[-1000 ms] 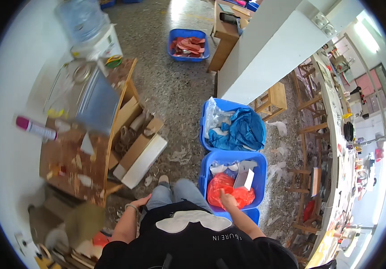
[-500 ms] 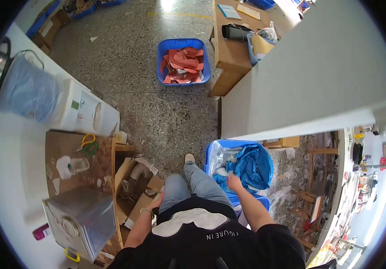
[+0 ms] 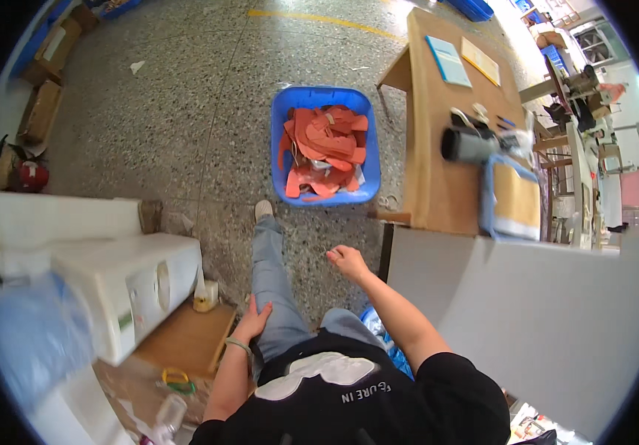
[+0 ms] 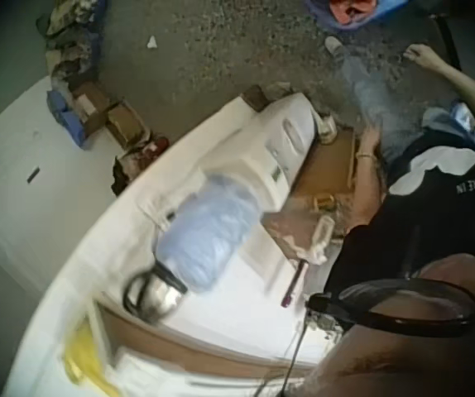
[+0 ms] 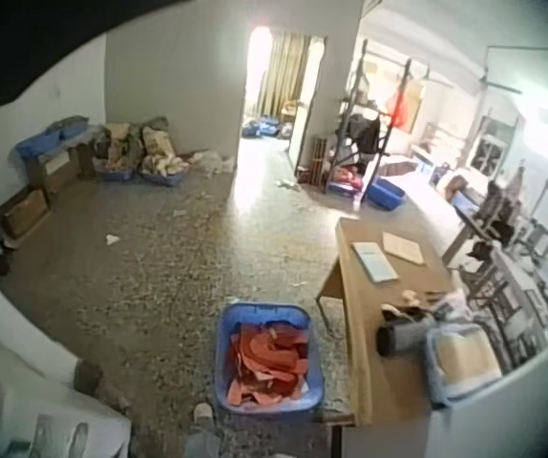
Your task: The person handles red paper cutouts, separating them and placing them on a work surface. They use a blue pen to mark the paper pieces and then move to a blue bin to sort through a pile of similar red paper parts.
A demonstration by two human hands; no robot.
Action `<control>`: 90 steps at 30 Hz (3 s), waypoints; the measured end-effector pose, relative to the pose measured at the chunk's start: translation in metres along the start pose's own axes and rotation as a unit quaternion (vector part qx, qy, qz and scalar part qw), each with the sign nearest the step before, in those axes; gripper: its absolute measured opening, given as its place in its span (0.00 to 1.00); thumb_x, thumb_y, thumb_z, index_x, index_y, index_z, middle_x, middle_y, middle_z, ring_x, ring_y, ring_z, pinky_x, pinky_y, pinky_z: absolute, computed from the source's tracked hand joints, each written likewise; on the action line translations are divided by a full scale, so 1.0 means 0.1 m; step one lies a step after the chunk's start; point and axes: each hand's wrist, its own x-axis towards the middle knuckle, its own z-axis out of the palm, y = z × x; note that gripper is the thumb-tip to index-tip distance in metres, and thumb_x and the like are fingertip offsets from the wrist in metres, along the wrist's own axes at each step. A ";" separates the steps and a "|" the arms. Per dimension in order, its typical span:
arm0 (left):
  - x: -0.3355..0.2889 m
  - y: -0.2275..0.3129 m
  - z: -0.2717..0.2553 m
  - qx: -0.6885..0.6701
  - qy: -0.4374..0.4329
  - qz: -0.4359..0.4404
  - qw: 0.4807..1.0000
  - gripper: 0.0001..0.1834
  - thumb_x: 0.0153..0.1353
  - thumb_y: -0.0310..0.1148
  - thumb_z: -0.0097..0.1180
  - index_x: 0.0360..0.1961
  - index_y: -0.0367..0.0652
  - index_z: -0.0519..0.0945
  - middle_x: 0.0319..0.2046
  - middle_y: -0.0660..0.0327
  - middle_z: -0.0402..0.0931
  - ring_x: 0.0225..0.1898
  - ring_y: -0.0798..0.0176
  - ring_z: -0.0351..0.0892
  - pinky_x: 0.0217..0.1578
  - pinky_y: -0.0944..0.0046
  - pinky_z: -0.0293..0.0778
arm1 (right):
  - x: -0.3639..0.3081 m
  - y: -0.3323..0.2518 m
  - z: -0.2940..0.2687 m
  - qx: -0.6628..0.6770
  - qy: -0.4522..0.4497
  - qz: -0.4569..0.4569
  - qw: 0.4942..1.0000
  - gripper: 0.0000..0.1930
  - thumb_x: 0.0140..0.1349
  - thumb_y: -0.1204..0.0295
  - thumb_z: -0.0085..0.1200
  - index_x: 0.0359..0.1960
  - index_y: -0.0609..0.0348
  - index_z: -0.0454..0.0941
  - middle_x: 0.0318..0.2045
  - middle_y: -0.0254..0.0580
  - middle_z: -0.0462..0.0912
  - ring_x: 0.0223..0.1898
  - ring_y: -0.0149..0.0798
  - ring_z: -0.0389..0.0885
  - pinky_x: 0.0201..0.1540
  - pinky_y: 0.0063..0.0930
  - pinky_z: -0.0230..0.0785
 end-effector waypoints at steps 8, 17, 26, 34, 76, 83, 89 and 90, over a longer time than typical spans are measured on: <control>1.62 1.37 -1.03 0.294 -0.027 -0.077 0.952 0.49 0.59 0.64 0.47 0.71 0.45 0.47 0.68 0.39 0.49 0.64 0.35 0.58 0.61 0.38 0.57 | 2.98 -0.18 -0.13 -0.124 0.014 0.060 0.990 0.18 0.59 0.54 0.55 0.37 0.58 0.82 0.37 0.56 0.82 0.44 0.57 0.80 0.47 0.45 0.71; 3.56 1.69 -0.45 -0.080 0.042 0.097 0.991 0.26 0.62 0.44 0.55 0.55 0.36 0.73 0.49 0.45 0.76 0.53 0.43 0.73 0.54 0.51 0.67 | 5.95 -0.40 -0.11 -0.402 0.026 -0.150 0.903 0.07 0.55 0.66 0.54 0.32 0.53 0.79 0.39 0.44 0.78 0.46 0.50 0.78 0.44 0.46 0.74; 3.59 2.53 -0.97 -0.219 0.027 0.133 0.966 0.21 0.64 0.38 0.53 0.54 0.36 0.74 0.47 0.47 0.77 0.50 0.45 0.75 0.51 0.53 0.69 | 7.72 -0.16 0.16 -0.508 -0.003 -0.290 0.811 0.09 0.57 0.66 0.52 0.38 0.50 0.79 0.42 0.30 0.77 0.51 0.40 0.73 0.40 0.34 0.75; 3.60 2.60 -0.92 -0.227 0.006 0.152 0.962 0.21 0.63 0.37 0.54 0.54 0.36 0.73 0.47 0.48 0.77 0.49 0.46 0.75 0.51 0.54 0.69 | 7.30 -0.51 0.24 -0.548 0.023 -0.207 0.810 0.31 0.44 0.54 0.64 0.49 0.55 0.71 0.49 0.41 0.70 0.52 0.47 0.70 0.45 0.43 0.73; 3.79 2.33 -0.57 -0.338 0.015 0.090 0.937 0.19 0.64 0.38 0.54 0.52 0.37 0.74 0.43 0.52 0.78 0.46 0.52 0.77 0.48 0.54 0.71 | 6.26 0.02 -1.71 -0.304 0.122 -0.229 0.917 0.34 0.37 0.88 0.45 0.48 0.40 0.81 0.60 0.35 0.67 0.52 0.47 0.65 0.57 0.34 0.63; 3.25 2.20 -2.58 -0.210 0.372 0.266 0.864 0.29 0.71 0.48 0.28 0.54 0.31 0.69 0.52 0.49 0.71 0.54 0.54 0.71 0.58 0.54 0.64 | 6.18 0.05 -1.39 -0.321 0.135 -0.253 0.903 0.33 0.35 0.89 0.50 0.45 0.39 0.81 0.58 0.29 0.69 0.46 0.47 0.66 0.53 0.34 0.68; 3.77 2.24 -2.79 -0.032 0.349 0.124 0.928 0.28 0.71 0.49 0.31 0.53 0.34 0.71 0.50 0.51 0.72 0.51 0.56 0.72 0.55 0.56 0.66 | 5.98 0.18 -0.89 -0.345 0.110 -0.296 0.884 0.27 0.39 0.80 0.59 0.46 0.42 0.78 0.55 0.31 0.71 0.47 0.50 0.69 0.51 0.40 0.69; 3.77 2.29 -2.80 -0.042 0.359 0.124 0.924 0.28 0.71 0.49 0.32 0.53 0.34 0.71 0.50 0.51 0.72 0.51 0.56 0.72 0.54 0.56 0.67 | 5.96 0.20 -0.79 -0.372 0.102 -0.311 0.869 0.27 0.39 0.78 0.59 0.47 0.43 0.78 0.55 0.31 0.71 0.47 0.50 0.69 0.50 0.40 0.70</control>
